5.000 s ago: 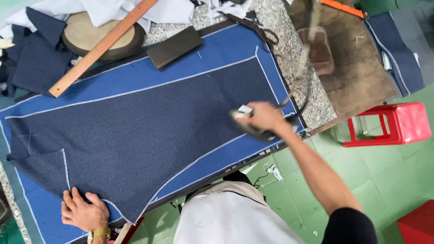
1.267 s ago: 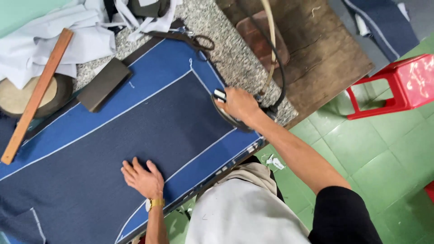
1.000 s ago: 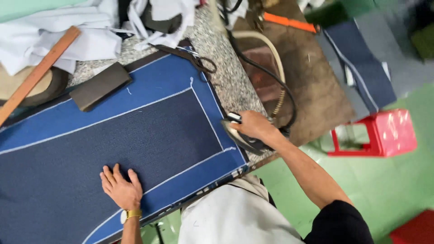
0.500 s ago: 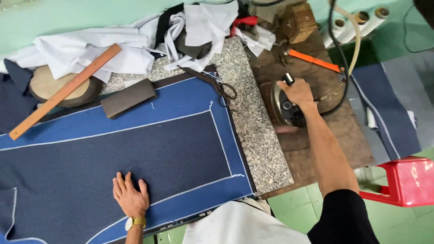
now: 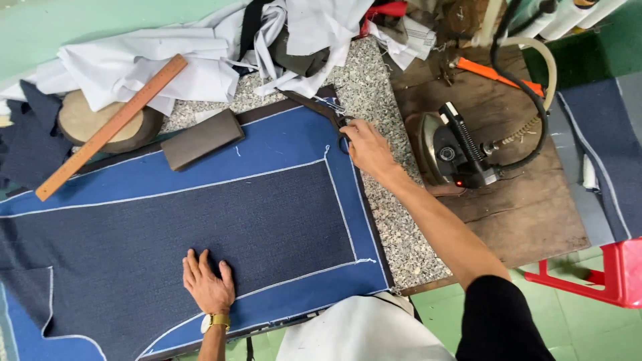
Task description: The person irons a piece of dark blue denim fabric on a blue work table. They then use shears to cut the fabric along a white chalk line. After cutting, the person retrieves another piece of denim from the floor, places it on the table, and irons it again using a steam iron and a pressing block.
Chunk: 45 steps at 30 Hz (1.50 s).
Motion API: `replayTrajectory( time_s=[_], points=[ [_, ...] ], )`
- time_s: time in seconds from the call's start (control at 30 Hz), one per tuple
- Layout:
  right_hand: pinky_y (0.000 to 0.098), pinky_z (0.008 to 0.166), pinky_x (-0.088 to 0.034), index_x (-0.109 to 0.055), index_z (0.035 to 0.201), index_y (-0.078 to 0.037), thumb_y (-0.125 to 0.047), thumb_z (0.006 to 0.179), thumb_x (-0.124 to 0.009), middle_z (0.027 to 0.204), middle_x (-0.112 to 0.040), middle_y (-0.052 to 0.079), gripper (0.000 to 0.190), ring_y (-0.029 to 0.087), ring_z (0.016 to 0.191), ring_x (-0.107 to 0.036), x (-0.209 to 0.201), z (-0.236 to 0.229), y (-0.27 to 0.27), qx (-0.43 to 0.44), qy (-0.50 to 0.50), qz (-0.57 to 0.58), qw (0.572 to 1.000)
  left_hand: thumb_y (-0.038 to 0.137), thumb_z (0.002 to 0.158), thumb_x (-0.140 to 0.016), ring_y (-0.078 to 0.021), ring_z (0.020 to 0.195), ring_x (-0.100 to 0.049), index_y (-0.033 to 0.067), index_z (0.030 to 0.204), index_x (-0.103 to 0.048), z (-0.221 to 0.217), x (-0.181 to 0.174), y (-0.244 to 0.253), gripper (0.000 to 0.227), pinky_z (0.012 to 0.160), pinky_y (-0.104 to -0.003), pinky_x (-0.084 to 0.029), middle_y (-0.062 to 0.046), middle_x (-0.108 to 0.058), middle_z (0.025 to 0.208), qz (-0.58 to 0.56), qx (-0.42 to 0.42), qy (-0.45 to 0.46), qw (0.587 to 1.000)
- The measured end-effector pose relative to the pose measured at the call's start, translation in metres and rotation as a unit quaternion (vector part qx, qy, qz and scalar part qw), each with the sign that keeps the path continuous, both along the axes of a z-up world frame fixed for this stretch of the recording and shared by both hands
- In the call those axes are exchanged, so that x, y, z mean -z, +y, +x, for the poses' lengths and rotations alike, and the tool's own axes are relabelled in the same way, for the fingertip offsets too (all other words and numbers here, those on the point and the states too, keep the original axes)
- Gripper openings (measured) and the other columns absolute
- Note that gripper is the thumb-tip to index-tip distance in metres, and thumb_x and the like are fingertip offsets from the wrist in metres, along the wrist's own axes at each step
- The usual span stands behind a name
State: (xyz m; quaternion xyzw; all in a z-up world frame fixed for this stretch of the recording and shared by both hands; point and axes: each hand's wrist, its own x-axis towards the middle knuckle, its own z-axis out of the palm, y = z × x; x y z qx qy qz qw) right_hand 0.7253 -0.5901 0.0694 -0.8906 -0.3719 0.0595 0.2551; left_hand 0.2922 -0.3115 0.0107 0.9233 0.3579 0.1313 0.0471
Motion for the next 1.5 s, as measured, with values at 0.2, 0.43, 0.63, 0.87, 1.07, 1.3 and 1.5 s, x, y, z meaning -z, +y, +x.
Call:
replayTrajectory(
  time_s=[0.2,0.43,0.63,0.87,1.07,1.3,1.5],
  points=[
    [0.0478,0.111,-0.048,-0.060,0.135,-0.009,0.002,0.096,-0.060,0.136,-0.055,0.019,0.040,0.034,0.127,-0.054,-0.006,0.015,0.025,0.016,0.126,-0.110,0.986,0.041,0.099,-0.050,-0.0423,0.151,-0.037,0.0073,0.143,-0.057,-0.001,-0.001,0.001,0.056,0.119,-0.055,-0.029,-0.021,-0.043,0.163,0.007,0.010,-0.011,1.000],
    [0.0518,0.086,-0.058,-0.049,0.146,-0.015,-0.012,0.093,-0.065,0.121,-0.068,0.023,0.056,0.040,0.113,-0.069,-0.040,-0.023,-0.013,0.059,0.281,-0.113,0.951,0.034,0.094,-0.058,-0.0357,0.149,-0.042,0.0118,0.140,-0.059,0.011,0.001,-0.007,0.051,0.120,-0.048,-0.030,-0.019,-0.049,0.158,0.094,0.003,0.026,0.995],
    [0.0215,0.029,-0.040,-0.035,0.149,-0.016,0.002,0.083,-0.073,0.084,-0.055,0.015,0.078,0.018,0.050,-0.055,0.011,-0.089,-0.101,0.056,0.589,0.347,0.727,0.028,0.091,-0.069,-0.0327,0.137,-0.053,0.0144,0.112,-0.073,0.093,-0.025,-0.063,0.025,0.112,-0.045,-0.039,-0.013,-0.058,0.146,0.051,0.203,-0.040,0.977],
    [0.0238,0.027,-0.028,-0.061,0.122,0.006,-0.018,0.097,-0.067,0.051,-0.052,0.011,0.035,0.014,0.032,-0.043,0.000,-0.162,-0.170,0.144,0.533,0.203,0.809,0.030,0.093,-0.066,-0.0328,0.128,-0.055,0.0103,0.111,-0.068,0.139,-0.003,-0.108,0.027,0.103,-0.045,-0.043,-0.015,-0.060,0.132,0.005,0.371,-0.017,0.928],
    [0.0272,0.028,-0.037,-0.058,0.136,0.011,-0.023,0.088,-0.080,0.062,-0.063,0.017,0.063,0.019,0.041,-0.053,-0.008,-0.138,-0.188,0.177,0.511,0.088,0.837,0.032,0.092,-0.068,-0.0356,0.131,-0.054,0.0090,0.114,-0.068,0.135,-0.002,-0.109,0.032,0.103,-0.045,-0.045,-0.019,-0.056,0.139,0.001,0.385,0.059,0.921],
    [0.0334,0.050,-0.037,-0.071,0.128,-0.002,-0.044,0.077,-0.088,0.059,-0.063,0.009,0.069,0.019,0.050,-0.056,-0.049,-0.071,-0.137,0.099,0.416,-0.041,0.903,0.033,0.094,-0.066,-0.0338,0.138,-0.047,0.0115,0.124,-0.066,0.133,-0.009,-0.112,0.037,0.110,-0.045,-0.042,-0.016,-0.051,0.146,-0.011,0.367,0.116,0.923],
    [0.0334,0.055,-0.039,-0.070,0.131,-0.002,-0.041,0.082,-0.083,0.058,-0.063,0.008,0.065,0.021,0.052,-0.058,-0.055,-0.042,-0.124,0.055,0.391,-0.102,0.913,0.034,0.093,-0.067,-0.0338,0.139,-0.048,0.0126,0.122,-0.066,0.132,-0.006,-0.116,0.036,0.111,-0.046,-0.040,-0.016,-0.052,0.144,-0.010,0.352,0.100,0.931]
  ],
)
